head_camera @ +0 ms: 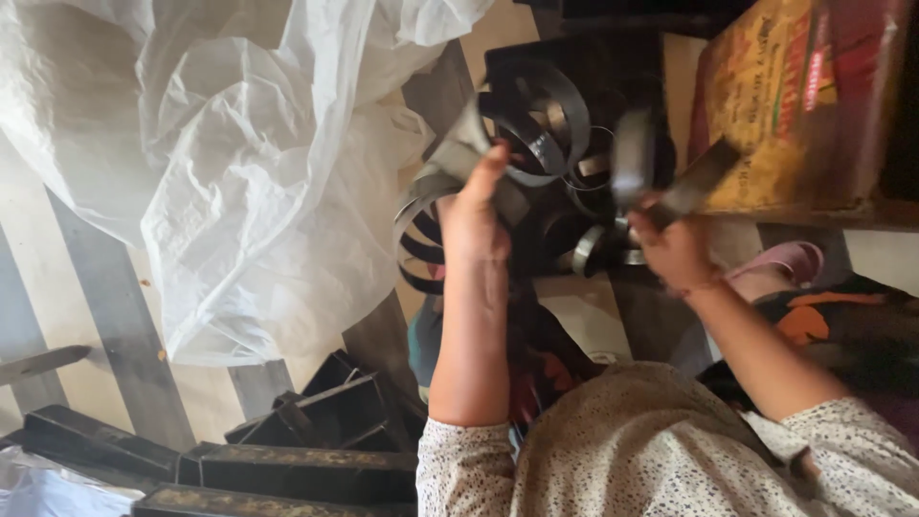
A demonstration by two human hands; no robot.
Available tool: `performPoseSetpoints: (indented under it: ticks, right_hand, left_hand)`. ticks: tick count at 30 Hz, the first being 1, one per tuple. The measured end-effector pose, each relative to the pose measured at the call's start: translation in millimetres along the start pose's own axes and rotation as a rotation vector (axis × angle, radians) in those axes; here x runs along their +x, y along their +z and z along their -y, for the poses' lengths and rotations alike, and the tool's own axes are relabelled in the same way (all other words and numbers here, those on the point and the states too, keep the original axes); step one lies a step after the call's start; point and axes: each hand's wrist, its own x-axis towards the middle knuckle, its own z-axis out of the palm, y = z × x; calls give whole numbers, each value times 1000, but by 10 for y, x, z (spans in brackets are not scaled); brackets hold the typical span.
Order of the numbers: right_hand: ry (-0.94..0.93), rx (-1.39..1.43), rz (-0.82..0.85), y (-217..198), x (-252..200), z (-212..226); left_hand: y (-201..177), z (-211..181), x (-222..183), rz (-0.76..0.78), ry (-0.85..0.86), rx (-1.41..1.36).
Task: The recorder is organizing and stacking metal baking molds into a box.
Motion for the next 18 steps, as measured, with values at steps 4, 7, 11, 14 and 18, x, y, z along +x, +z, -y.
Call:
performPoseSetpoints:
  ticks: [4, 7, 11, 14, 18]
  right_hand:
    - [28, -165, 419, 528, -38, -19]
    - [-373, -463, 591, 947, -33, -423]
    - [-290, -760, 826, 1186, 318, -227]
    - [-345, -947, 939, 1316, 481, -205]
    - [-211, -1005, 1138, 1462, 566, -323]
  left_hand:
    - [-135, -337, 46, -159, 24, -230]
    - [-326, -297, 128, -186, -133, -393]
    - [-338, -302, 184, -207, -150, -359]
    - [-324, -299, 161, -228, -172, -346]
    - [-195, -347, 200, -187, -191, -367]
